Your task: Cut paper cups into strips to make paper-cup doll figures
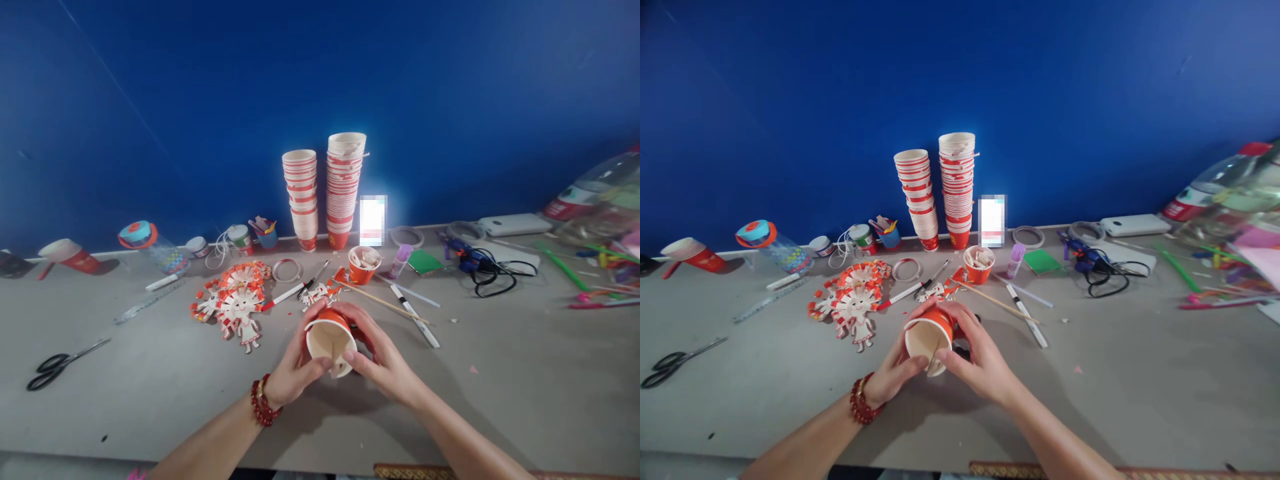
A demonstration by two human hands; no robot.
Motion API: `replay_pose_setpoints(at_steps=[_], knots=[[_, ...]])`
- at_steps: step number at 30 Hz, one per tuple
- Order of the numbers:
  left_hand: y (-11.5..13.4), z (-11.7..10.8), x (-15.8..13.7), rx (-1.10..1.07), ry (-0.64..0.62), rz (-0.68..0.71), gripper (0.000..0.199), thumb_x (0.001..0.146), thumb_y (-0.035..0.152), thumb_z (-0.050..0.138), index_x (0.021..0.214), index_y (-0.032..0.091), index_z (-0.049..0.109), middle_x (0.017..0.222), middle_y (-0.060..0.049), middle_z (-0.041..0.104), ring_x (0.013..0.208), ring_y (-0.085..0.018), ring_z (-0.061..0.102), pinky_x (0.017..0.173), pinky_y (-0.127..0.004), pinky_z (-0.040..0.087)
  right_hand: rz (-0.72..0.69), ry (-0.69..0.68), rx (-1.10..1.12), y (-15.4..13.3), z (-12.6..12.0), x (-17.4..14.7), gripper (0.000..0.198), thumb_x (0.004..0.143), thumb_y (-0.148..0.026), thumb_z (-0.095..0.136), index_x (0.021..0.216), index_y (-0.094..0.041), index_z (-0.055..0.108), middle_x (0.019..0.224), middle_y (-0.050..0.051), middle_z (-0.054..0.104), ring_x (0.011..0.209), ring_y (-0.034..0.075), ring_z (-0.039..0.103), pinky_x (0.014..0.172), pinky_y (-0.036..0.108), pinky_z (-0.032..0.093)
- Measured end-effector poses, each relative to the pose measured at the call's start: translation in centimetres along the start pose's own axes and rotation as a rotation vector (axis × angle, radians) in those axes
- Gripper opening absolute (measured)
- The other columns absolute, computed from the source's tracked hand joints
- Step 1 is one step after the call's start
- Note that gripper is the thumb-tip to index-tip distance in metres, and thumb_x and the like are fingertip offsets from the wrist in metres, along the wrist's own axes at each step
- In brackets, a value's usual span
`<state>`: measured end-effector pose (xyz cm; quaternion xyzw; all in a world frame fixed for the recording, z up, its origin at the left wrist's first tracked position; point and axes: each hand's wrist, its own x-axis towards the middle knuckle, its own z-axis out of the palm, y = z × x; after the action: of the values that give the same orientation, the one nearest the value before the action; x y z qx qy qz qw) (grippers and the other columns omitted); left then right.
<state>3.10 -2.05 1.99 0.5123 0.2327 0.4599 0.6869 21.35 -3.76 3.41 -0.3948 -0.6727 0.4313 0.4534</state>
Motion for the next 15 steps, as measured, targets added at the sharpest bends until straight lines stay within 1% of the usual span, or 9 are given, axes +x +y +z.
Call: replay_pose_setpoints(at_steps=[2, 4, 7, 9, 11, 15], knots=[[-0.3, 0.0, 0.1, -0.007, 0.047, -0.049, 0.066, 0.077, 0.014, 0.067, 0.137, 0.029, 0.044, 0.146, -0.006, 0.041, 0.132, -0.028, 0.039, 0.109, -0.039, 0.031, -0.003, 0.042, -0.082, 0.1, 0.0, 0.0, 0.054, 0.087, -0.041, 0.058, 0.136, -0.025, 0.043, 0.142, 0.011, 0.041, 0.129, 0.029, 0.041, 0.102, 0.039, 0.043], [-0.6, 0.0, 0.3, -0.005, 0.117, -0.093, 0.059, 0.078, 0.012, 0.065, 0.133, 0.027, 0.048, 0.136, -0.006, 0.052, 0.123, -0.026, 0.048, 0.104, -0.037, 0.037, -0.006, 0.073, -0.151, 0.4, 0.0, 0.1, 0.054, 0.085, -0.039, 0.061, 0.135, -0.025, 0.044, 0.141, 0.012, 0.042, 0.130, 0.030, 0.041, 0.102, 0.041, 0.042], [-1.1, -0.2, 0.5, 0.056, 0.195, -0.155, 0.040, 0.081, 0.018, 0.063, 0.121, 0.020, 0.058, 0.120, -0.007, 0.064, 0.110, -0.024, 0.057, 0.095, -0.033, 0.042, -0.009, 0.083, -0.195, 0.7, -0.1, 0.1, 0.054, 0.085, -0.037, 0.062, 0.134, -0.024, 0.044, 0.140, 0.013, 0.043, 0.129, 0.030, 0.041, 0.103, 0.042, 0.041], [-1.1, -0.3, 0.6, 0.099, 0.193, -0.179, 0.032, 0.083, 0.024, 0.062, 0.114, 0.017, 0.061, 0.114, -0.008, 0.067, 0.104, -0.023, 0.059, 0.092, -0.033, 0.043, -0.009, 0.081, -0.193, 0.8, -0.1, 0.1, 0.052, 0.085, -0.037, 0.061, 0.133, -0.024, 0.044, 0.140, 0.013, 0.042, 0.129, 0.030, 0.041, 0.105, 0.043, 0.039], [-1.0, -0.2, 0.6, 0.129, 0.171, -0.183, 0.033, 0.084, 0.028, 0.062, 0.115, 0.016, 0.060, 0.112, -0.009, 0.067, 0.101, -0.023, 0.060, 0.090, -0.033, 0.044, -0.001, 0.070, -0.163, 1.0, -0.2, 0.1, 0.052, 0.086, -0.038, 0.059, 0.134, -0.024, 0.043, 0.141, 0.013, 0.041, 0.130, 0.030, 0.040, 0.106, 0.043, 0.037], [-0.7, 0.0, 0.5, 0.185, 0.153, -0.159, 0.037, 0.083, 0.028, 0.063, 0.118, 0.018, 0.055, 0.112, -0.008, 0.066, 0.100, -0.021, 0.059, 0.088, -0.031, 0.044, 0.021, 0.041, -0.046, 1.5, -0.3, 0.0, 0.053, 0.089, -0.042, 0.055, 0.136, -0.025, 0.040, 0.143, 0.011, 0.039, 0.132, 0.030, 0.037, 0.108, 0.043, 0.034]])
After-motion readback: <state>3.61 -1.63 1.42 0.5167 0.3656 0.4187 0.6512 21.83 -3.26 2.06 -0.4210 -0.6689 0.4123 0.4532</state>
